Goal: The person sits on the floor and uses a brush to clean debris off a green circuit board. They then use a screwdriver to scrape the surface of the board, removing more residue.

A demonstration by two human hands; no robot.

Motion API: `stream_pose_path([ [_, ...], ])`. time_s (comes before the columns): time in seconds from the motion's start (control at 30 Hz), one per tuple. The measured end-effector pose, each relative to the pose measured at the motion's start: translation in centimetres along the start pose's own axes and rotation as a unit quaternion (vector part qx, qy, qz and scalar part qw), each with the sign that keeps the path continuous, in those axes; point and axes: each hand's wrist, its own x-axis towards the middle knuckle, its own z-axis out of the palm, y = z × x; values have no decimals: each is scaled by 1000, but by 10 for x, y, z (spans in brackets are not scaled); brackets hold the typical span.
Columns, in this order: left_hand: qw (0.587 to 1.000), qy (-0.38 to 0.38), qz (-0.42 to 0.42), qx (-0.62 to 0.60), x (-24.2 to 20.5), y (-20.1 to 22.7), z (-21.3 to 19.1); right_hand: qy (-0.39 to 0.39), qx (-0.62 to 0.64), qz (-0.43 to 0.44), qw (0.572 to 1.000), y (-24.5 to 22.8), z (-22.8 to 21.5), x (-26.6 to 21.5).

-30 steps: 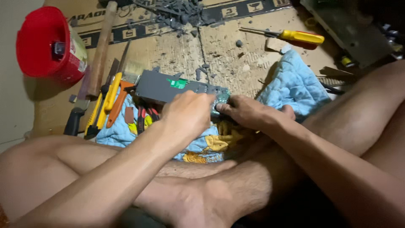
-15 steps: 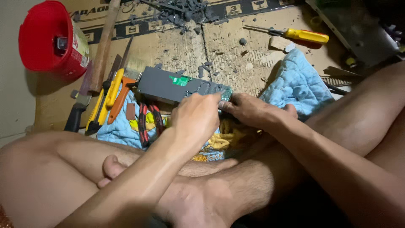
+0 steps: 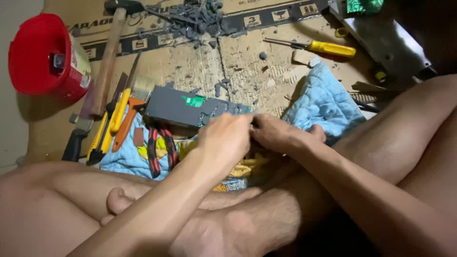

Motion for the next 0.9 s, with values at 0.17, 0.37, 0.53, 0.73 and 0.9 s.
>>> stream_pose_path([
  [0.17,998,-15,-45,-31,-26,-15,-11,2,20,-13,1000,5,10,9],
  [0.37,994,-33,-82,-63,-13,3,-8,4,5,-15,1000,13,19,26],
  [0.53,992,-41,-112,-50,-17,4,-18,4,-7,-1,1000,0,6,3],
  [0.73,991,-58,-112,-43,-31,5,-24,-2,14,0,1000,-7,6,-1],
  [0.9,995,-52,-88,-18,-16,7,-12,1,14,-12,1000,0,8,3],
])
